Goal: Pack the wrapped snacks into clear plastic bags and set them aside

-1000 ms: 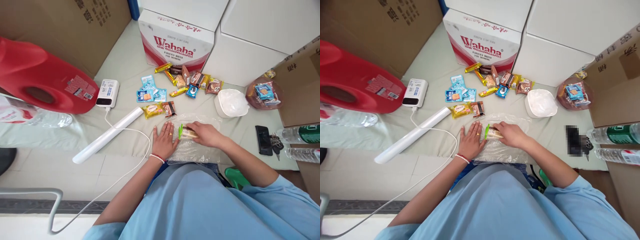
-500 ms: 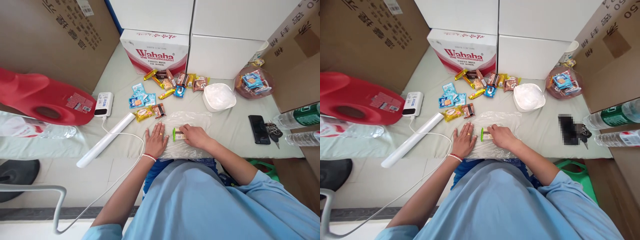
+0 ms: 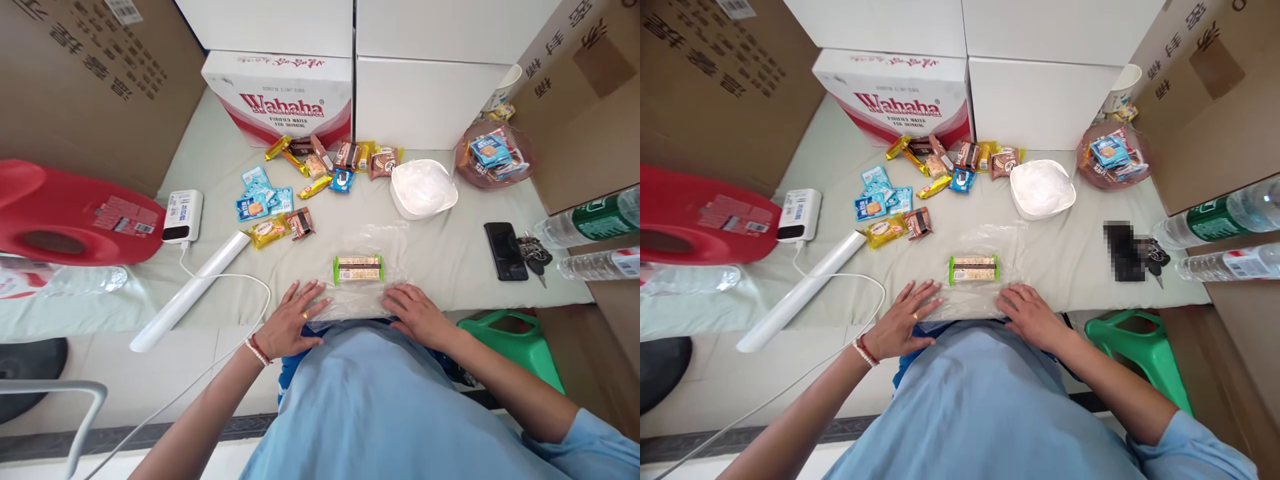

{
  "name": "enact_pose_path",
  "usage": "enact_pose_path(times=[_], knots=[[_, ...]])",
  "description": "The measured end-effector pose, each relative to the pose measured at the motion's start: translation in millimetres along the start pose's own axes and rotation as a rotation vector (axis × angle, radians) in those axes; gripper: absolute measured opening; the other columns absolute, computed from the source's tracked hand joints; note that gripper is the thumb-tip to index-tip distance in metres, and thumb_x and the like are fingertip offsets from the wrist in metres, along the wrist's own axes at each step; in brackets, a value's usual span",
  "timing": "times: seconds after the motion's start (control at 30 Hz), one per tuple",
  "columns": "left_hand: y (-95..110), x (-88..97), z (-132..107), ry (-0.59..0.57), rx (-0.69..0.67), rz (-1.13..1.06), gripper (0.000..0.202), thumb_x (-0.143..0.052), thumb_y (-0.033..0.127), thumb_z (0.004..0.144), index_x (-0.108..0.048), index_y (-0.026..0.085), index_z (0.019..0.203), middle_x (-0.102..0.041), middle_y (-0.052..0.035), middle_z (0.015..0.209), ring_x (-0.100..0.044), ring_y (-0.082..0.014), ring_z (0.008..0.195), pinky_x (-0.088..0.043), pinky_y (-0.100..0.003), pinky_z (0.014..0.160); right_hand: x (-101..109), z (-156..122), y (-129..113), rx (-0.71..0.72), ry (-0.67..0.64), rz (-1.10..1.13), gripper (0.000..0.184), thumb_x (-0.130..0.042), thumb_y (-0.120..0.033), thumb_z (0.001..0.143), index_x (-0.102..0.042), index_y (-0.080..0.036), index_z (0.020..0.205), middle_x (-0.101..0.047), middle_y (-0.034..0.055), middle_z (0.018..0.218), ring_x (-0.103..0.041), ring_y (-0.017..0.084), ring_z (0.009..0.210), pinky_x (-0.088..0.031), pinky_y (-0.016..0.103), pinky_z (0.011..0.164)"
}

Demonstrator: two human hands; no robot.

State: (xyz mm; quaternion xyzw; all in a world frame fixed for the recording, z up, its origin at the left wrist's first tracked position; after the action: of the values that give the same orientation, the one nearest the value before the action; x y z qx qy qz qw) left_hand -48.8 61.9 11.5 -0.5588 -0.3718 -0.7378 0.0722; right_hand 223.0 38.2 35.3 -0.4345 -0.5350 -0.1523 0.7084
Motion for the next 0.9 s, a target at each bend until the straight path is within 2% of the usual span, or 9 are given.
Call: enact_pose_path(times=[0.07,0.13,0.3,0.43,0.57,0.7,0.77,0.83,0.9], knots=[[-11.5,0.5,0.2,-0.048,0.065,-0.056,0.047,-0.058,0.049,0.097,-0.063,0.025,0.137,-0.053,-0.0139,0.156,-0.043,-0.0316,0.150,-0.022,-0.059,0.127,-1.1,-3.0,12.9,-0.047,0.058,0.100,0.024,-0.054,-0.024,0.101,-0.071,-0.021,0.116,-0.071,0.0125,0.121,-0.059,0.028,0.118,-0.049,0.049,0.101],[-28.0,9.4,7.4,-0.034,0.170,-0.145,0.033,-0.048,0.041,0.103,-0.071,0.026,0.120,-0.065,-0.0092,0.144,-0.055,-0.0247,0.140,-0.026,-0.053,0.128,6.5,6.3,28.9,-0.107,0.102,0.273,0.025,-0.049,-0.027,0.103,-0.073,-0.020,0.107,-0.075,0.0100,0.104,-0.064,0.024,0.102,-0.052,0.042,0.093],[-71.5,37.1,41.3,0.118,0.463,-0.277,0.041,-0.042,0.050,0.102,-0.071,0.022,0.104,-0.064,-0.0090,0.146,-0.060,-0.0249,0.134,-0.043,-0.047,0.119,23.7,42.9,86.2,-0.493,0.021,0.540,0.033,-0.050,-0.043,0.100,-0.072,-0.018,0.099,-0.073,0.0036,0.081,-0.067,0.019,0.077,-0.052,0.030,0.074],[-93.3,37.3,64.9,0.195,0.606,-0.140,0.034,-0.047,0.043,0.095,-0.072,0.021,0.101,-0.065,-0.0106,0.143,-0.061,-0.0286,0.130,-0.047,-0.048,0.114,37.2,58.5,114.0,-0.726,-0.171,0.122,0.029,-0.051,-0.038,0.097,-0.073,-0.019,0.100,-0.073,0.0072,0.085,-0.066,0.024,0.082,-0.048,0.033,0.072],[-104.3,32.8,74.1,0.300,0.700,-0.014,0.027,-0.052,0.035,0.088,-0.072,0.018,0.096,-0.063,-0.0156,0.141,-0.056,-0.0342,0.131,-0.043,-0.052,0.114,66.0,96.2,99.6,-0.601,-0.150,-0.306,0.029,-0.049,-0.023,0.097,-0.072,-0.017,0.115,-0.071,0.0178,0.111,-0.058,0.033,0.110,-0.049,0.039,0.082],[-95.3,49.6,63.0,0.511,0.780,0.073,0.033,-0.054,0.035,0.090,-0.071,0.016,0.110,-0.060,-0.0178,0.131,-0.052,-0.0348,0.126,-0.040,-0.054,0.112,55.2,159.6,69.2,-0.264,-0.097,-0.221,0.052,-0.057,-0.028,0.097,-0.052,-0.014,0.147,-0.060,0.0165,0.138,-0.047,0.031,0.128,-0.043,0.041,0.105],[-77.9,62.3,53.6,0.620,0.791,0.162,0.037,-0.053,0.032,0.092,-0.069,0.014,0.120,-0.058,-0.0185,0.124,-0.050,-0.0353,0.123,-0.038,-0.055,0.110,37.9,188.8,69.5,-0.225,-0.118,-0.176,0.070,-0.066,-0.036,0.094,-0.042,-0.011,0.155,-0.056,0.0182,0.143,-0.043,0.031,0.133,-0.037,0.042,0.111],[-53.6,65.0,55.3,0.603,0.698,0.223,0.038,-0.052,0.027,0.093,-0.069,0.018,0.126,-0.059,-0.0165,0.116,-0.051,-0.0340,0.114,-0.037,-0.055,0.104,22.3,212.3,78.5,-0.274,-0.157,-0.161,0.069,-0.070,-0.037,0.091,-0.048,-0.009,0.150,-0.061,0.0193,0.137,-0.045,0.032,0.132,-0.037,0.040,0.108],[-28.2,53.4,69.4,0.441,0.524,0.237,0.036,-0.052,0.024,0.094,-0.072,0.028,0.123,-0.061,-0.0129,0.109,-0.052,-0.0307,0.103,-0.037,-0.052,0.096,12.9,227.9,85.5,-0.319,-0.224,-0.138,0.046,-0.068,-0.030,0.092,-0.064,-0.010,0.133,-0.070,0.0156,0.121,-0.054,0.028,0.121,-0.041,0.033,0.098]])
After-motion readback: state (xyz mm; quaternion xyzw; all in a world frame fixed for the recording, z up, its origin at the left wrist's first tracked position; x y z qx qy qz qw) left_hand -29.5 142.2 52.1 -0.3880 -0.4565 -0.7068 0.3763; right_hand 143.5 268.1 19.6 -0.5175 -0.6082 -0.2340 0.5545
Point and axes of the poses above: each hand's wrist, its own z-axis towards the middle knuckle, its own x-axis out of the back of the hand, y = z × x, the point moved 8 cm from there along z, towards the middle knuckle
